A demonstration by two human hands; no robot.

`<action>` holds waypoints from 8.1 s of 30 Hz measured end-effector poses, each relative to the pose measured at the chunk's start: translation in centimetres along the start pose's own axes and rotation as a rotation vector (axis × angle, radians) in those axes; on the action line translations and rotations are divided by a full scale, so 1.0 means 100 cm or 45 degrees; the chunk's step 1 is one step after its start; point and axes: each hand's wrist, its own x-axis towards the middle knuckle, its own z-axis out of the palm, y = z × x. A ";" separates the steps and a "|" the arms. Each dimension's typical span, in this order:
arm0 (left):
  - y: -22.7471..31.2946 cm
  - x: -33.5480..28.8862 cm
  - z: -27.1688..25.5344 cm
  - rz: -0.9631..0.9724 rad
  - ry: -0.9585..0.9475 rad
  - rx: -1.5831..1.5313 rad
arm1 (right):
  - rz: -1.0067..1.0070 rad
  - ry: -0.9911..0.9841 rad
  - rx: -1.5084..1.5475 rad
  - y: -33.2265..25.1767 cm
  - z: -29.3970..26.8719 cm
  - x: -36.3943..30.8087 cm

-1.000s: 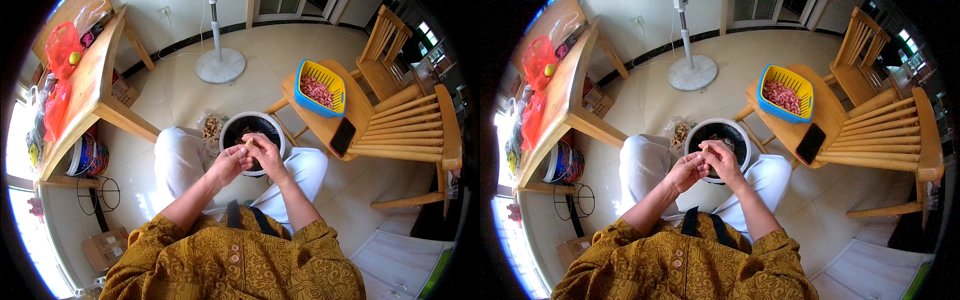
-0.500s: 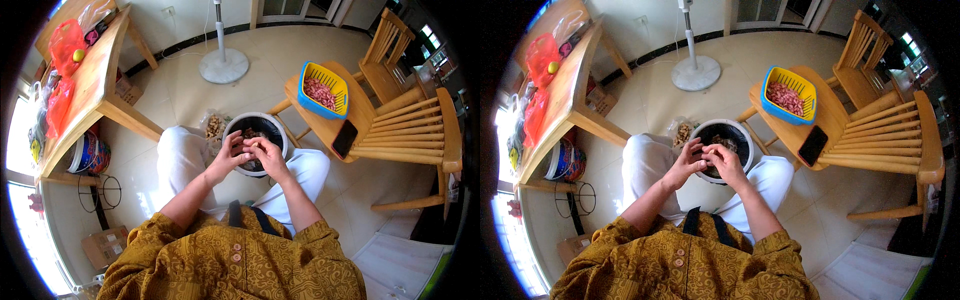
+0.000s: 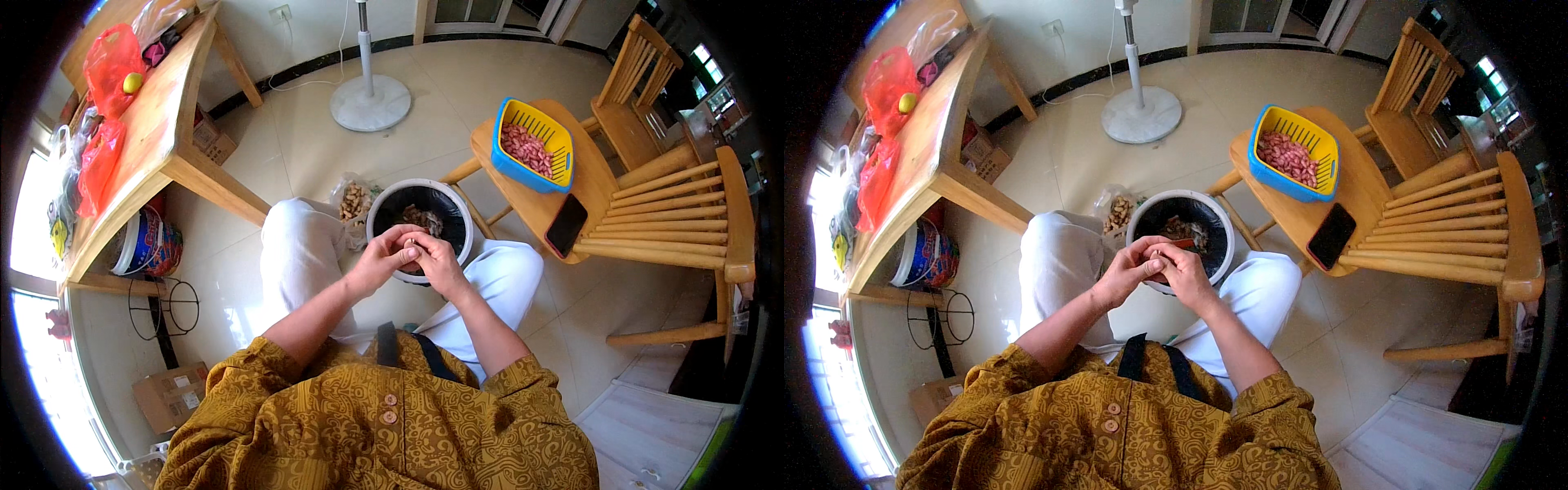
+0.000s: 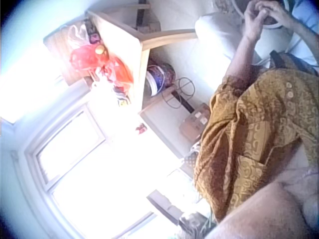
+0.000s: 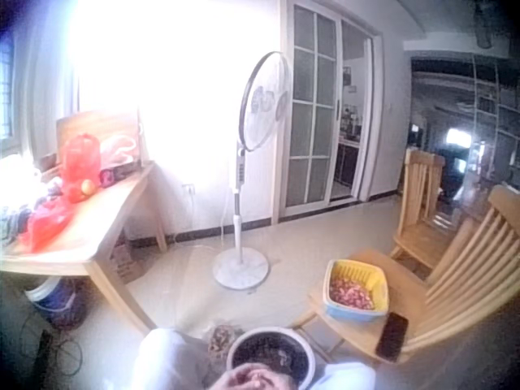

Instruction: The person peels peanuts by hand, removing the shells and placing the kernels into a yellow basket while discarded shells go into a white container.

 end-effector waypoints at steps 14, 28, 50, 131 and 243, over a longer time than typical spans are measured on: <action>0.004 -0.004 -0.004 -0.083 -0.086 -0.163 | 0.163 -0.083 0.151 0.018 -0.002 0.005; -0.007 0.000 -0.003 -0.144 0.132 -0.152 | 0.021 0.020 -0.250 0.007 0.005 0.004; -0.019 0.006 0.008 -0.014 0.551 -0.034 | 0.358 0.078 0.585 0.026 -0.002 0.009; -0.069 0.076 -0.071 -0.163 0.538 0.818 | 0.254 0.594 1.360 0.014 -0.098 0.017; 0.022 0.018 0.015 -0.530 0.311 -0.390 | -0.067 0.214 0.156 0.016 -0.029 0.013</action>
